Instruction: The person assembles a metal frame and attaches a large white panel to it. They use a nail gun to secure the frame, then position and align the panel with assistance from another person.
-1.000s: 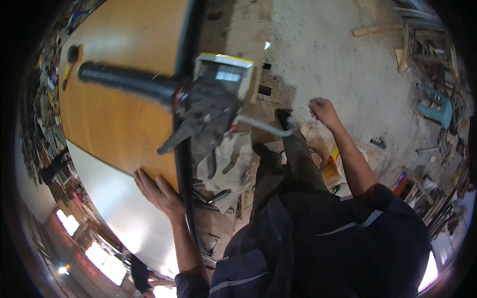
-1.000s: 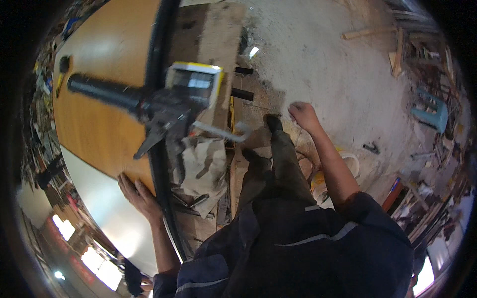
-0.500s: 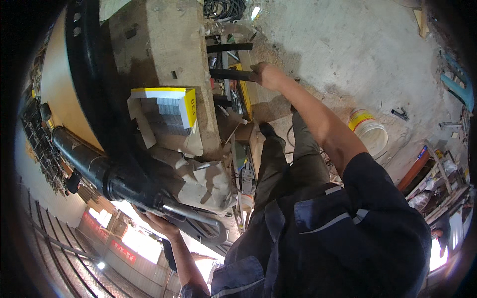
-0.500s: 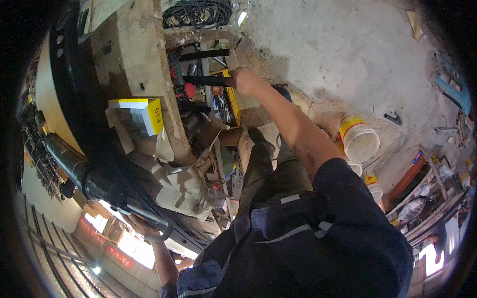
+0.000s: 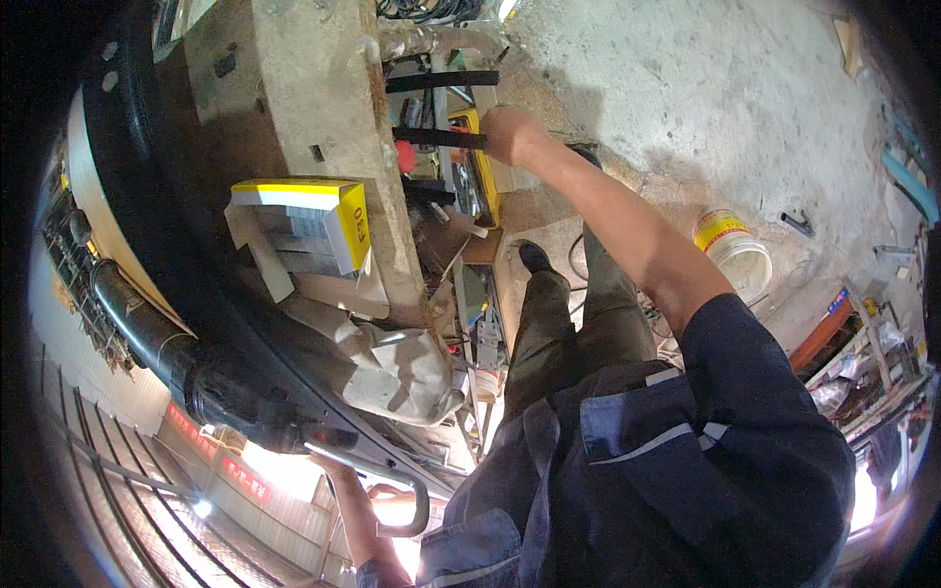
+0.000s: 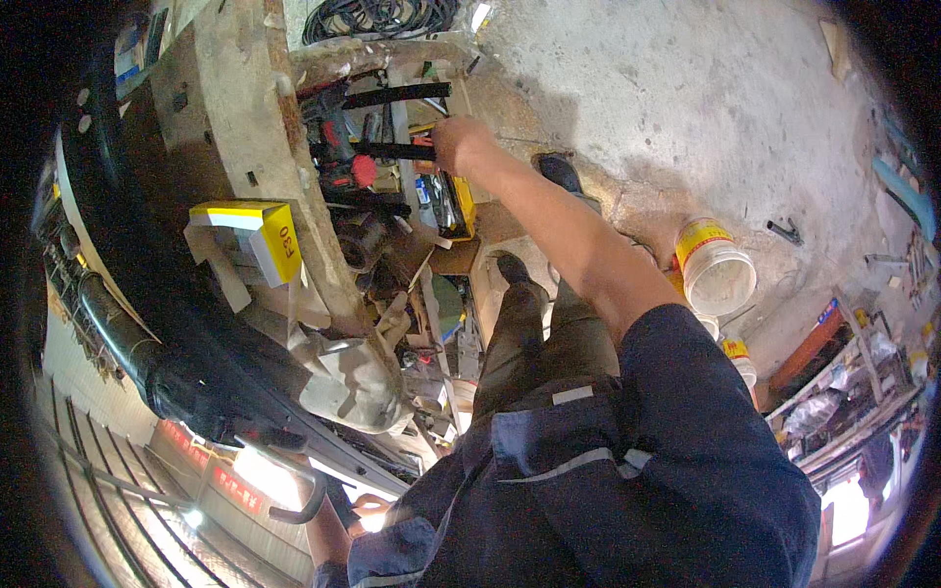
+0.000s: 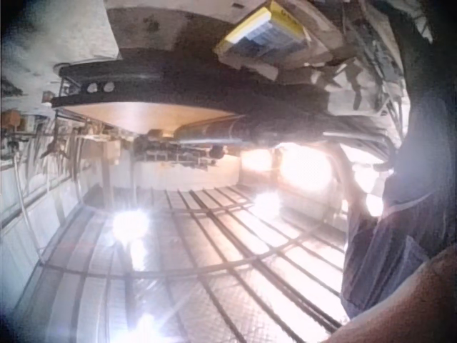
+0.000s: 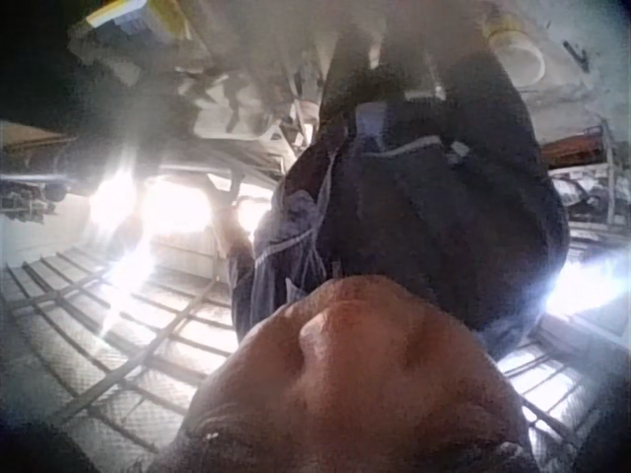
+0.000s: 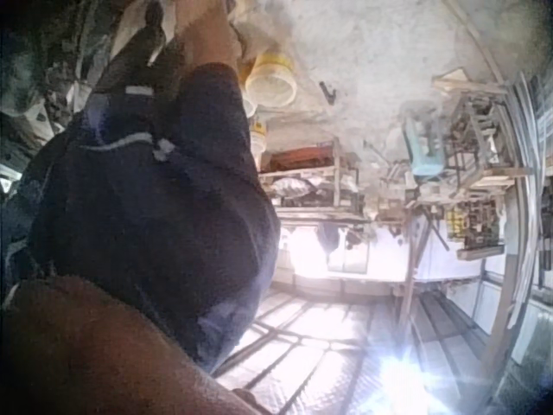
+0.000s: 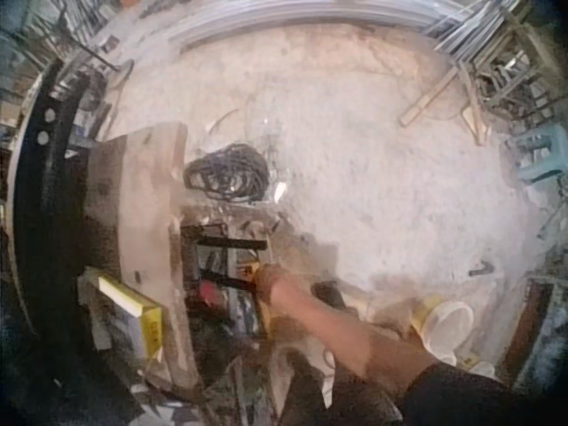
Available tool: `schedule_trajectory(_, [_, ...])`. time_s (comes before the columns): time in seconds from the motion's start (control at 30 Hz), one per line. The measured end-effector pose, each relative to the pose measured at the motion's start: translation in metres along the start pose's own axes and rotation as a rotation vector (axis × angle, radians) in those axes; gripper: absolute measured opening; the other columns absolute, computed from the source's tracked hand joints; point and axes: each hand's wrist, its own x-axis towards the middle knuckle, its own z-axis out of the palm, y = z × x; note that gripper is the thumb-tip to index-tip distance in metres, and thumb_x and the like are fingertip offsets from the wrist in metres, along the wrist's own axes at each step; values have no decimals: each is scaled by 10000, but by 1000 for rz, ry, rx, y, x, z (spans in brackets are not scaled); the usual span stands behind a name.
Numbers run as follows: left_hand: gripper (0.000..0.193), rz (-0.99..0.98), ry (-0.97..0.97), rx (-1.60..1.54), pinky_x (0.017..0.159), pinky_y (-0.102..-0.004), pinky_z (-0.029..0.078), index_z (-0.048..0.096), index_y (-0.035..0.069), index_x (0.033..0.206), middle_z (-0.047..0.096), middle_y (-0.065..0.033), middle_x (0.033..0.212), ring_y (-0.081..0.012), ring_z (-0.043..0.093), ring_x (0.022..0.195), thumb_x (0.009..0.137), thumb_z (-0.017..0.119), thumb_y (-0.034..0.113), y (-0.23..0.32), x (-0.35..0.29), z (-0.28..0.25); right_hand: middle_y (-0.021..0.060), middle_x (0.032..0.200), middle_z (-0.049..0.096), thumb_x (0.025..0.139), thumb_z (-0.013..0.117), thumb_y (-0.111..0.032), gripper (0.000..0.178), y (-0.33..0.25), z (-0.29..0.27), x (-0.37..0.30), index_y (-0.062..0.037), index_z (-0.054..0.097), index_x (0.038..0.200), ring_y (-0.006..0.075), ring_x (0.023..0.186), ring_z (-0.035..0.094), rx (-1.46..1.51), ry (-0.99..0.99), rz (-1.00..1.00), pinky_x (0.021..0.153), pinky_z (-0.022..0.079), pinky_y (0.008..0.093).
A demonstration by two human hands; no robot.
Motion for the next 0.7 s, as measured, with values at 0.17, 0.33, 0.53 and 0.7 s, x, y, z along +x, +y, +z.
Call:
schedule_trajectory(0.17, [541,42,-1,9,949,-496,466,584,-14,1231,618,-227,1202,-373,614,1069,940,612,442,4,8,5,227,919,713,879,645,-311,310,25,-5,7,-17,744,876,415,852,693,-19,2,-239,749,561,479])
schedule_trajectory(0.33, [528,72,-16,11,946,-499,462,587,-18,1224,609,-226,1209,-370,607,1073,946,595,430,6,14,9,194,826,663,844,660,-293,270,114,4,-27,-28,708,828,406,824,631,283,228,-241,752,490,512])
schedule_trajectory(0.53, [513,104,-18,34,942,-503,457,591,-24,1216,600,-224,1218,-365,599,1078,953,575,416,10,13,2,192,757,664,761,744,-223,139,298,-43,-183,-85,739,762,356,721,640,104,96,21,681,502,442])
schedule_trajectory(0.7, [501,176,-19,74,939,-506,453,594,-28,1210,591,-222,1226,-362,592,1081,959,558,405,16,14,-3,189,967,707,712,804,-224,359,355,-43,-250,-55,688,1007,366,896,675,-6,-304,255,786,535,442])
